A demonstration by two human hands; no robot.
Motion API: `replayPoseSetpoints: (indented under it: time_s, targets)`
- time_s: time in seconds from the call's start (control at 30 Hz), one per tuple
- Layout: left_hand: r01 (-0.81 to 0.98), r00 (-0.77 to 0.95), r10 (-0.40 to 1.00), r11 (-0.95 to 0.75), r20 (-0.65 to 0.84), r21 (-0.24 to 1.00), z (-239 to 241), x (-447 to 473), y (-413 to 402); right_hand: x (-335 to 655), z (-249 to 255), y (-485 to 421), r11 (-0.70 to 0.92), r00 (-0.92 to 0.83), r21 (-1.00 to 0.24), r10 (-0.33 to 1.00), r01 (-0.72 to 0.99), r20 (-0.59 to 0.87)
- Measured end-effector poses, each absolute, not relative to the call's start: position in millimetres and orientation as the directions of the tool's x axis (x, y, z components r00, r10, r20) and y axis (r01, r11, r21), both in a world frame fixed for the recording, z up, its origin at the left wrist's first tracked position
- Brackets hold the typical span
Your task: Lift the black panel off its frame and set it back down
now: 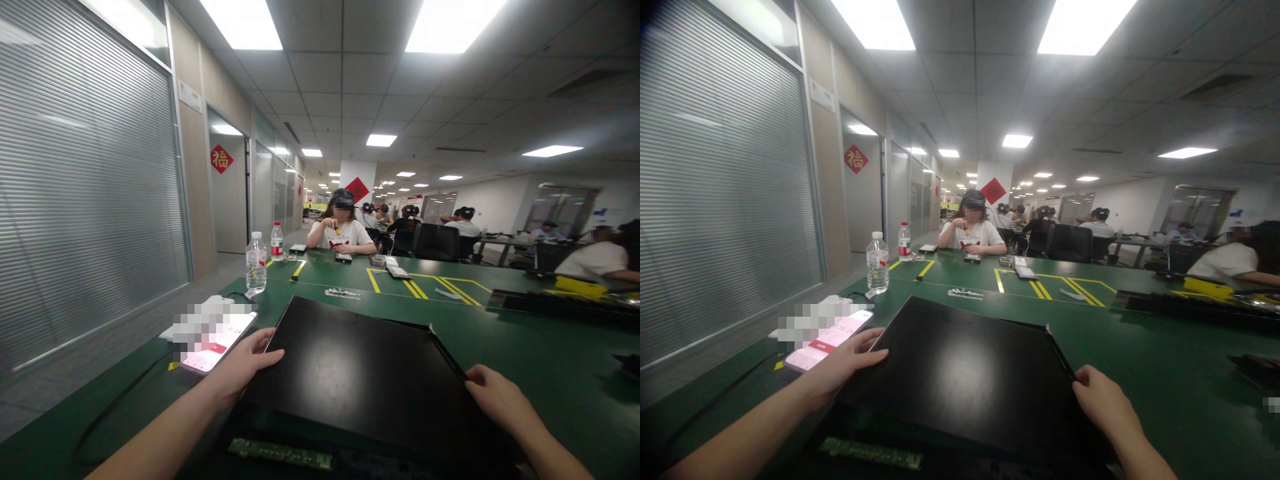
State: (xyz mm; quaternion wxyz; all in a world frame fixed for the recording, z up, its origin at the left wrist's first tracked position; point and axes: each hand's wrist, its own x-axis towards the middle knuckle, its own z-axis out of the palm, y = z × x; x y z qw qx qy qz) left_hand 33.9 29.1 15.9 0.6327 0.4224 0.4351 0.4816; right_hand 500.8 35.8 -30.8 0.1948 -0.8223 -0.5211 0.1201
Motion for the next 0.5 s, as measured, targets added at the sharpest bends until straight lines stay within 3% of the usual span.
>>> replayPoseSetpoints:
  time_s: [0.5]
  targets:
    - [-0.231,0.168,0.984,0.102,-0.064,0.968,27,38,24,504,-32,35,-0.377,0.433,-0.439,0.901,0.816,0.031]
